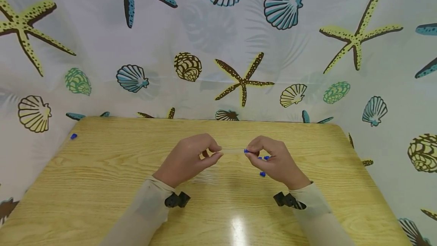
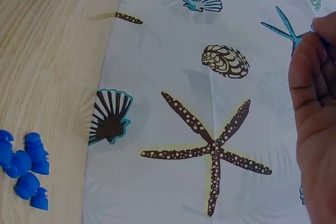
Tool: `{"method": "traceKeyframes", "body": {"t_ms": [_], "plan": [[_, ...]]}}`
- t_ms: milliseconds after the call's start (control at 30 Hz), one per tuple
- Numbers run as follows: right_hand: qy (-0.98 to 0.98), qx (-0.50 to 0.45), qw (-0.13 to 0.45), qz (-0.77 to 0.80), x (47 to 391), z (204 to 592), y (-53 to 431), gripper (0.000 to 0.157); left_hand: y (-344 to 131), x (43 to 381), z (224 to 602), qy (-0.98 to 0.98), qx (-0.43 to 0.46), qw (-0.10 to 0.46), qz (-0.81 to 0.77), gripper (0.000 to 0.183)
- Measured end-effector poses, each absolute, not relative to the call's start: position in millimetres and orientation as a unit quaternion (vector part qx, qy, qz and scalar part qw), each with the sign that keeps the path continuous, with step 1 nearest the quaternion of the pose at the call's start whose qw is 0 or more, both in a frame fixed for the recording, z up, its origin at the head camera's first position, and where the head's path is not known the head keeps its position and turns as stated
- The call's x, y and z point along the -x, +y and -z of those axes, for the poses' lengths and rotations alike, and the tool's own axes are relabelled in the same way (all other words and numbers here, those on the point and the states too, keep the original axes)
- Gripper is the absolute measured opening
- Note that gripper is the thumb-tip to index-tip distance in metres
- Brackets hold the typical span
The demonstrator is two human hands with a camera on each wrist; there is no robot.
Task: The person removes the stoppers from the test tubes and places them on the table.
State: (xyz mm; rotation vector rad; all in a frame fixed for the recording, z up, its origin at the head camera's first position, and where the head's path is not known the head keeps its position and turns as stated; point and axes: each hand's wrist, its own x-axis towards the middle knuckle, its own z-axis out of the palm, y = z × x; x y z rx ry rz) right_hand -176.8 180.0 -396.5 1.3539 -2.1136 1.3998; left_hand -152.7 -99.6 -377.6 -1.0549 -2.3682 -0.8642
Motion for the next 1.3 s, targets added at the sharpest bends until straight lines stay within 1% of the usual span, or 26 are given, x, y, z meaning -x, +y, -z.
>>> {"method": "traceKeyframes", "body": {"t_ms": [33,100,267,400,467,533,633,700,767,900,1000,1067,1167,1300], "plan": [[-0.729,-0.465,0.138,-0.483,176.6,397.1,179.9,0.004,-99.4,152.9,378.3,-0.847,0.379,0.204,0.311,0.010],[-0.734,-0.461,0.150,-0.476,176.5,398.1,179.2,0.001,-99.7,153.5,379.9,-0.845,0.378,0.207,0.316,0.011],[-0.753,-0.439,0.173,-0.458,176.4,398.2,178.9,0.025,-101.0,154.9,381.9,-0.843,0.375,0.216,0.320,0.011],[-0.759,-0.423,0.191,-0.457,176.4,397.7,178.8,0.029,-101.2,154.4,380.7,-0.840,0.377,0.224,0.320,0.010],[-0.758,-0.419,0.201,-0.458,176.6,397.5,178.4,0.029,-101.0,153.5,379.9,-0.842,0.371,0.221,0.323,0.013],[-0.751,-0.421,0.209,-0.464,177.3,397.9,177.9,0.029,-100.2,152.3,379.6,-0.849,0.354,0.210,0.331,0.020],[-0.734,-0.434,0.208,-0.479,178.7,398.8,176.9,0.029,-98.5,151.1,379.2,-0.857,0.326,0.191,0.349,0.034],[-0.723,-0.444,0.201,-0.489,179.5,399.7,176.5,0.027,-97.1,150.7,379.1,-0.858,0.314,0.185,0.363,0.037],[-0.717,-0.453,0.195,-0.493,180.0,400.5,176.3,0.023,-96.4,150.7,379.4,-0.854,0.315,0.188,0.370,0.031],[-0.714,-0.465,0.195,-0.487,178.6,400.4,175.9,0.005,-95.7,150.8,379.4,-0.842,0.334,0.196,0.376,0.011],[-0.711,-0.465,0.198,-0.489,176.4,399.7,174.4,0.003,-94.8,151.5,379.4,-0.833,0.350,0.207,0.375,0.009],[-0.709,-0.462,0.195,-0.495,175.1,398.9,173.6,0.009,-94.8,152.0,379.5,-0.827,0.361,0.215,0.373,0.010],[-0.711,-0.466,0.176,-0.497,173.9,397.4,174.0,0.025,-97.2,152.6,379.3,-0.823,0.373,0.219,0.369,0.011],[-0.716,-0.474,0.147,-0.490,173.7,395.8,177.5,0.034,-100.6,153.8,379.4,-0.820,0.386,0.215,0.365,0.014]]}}
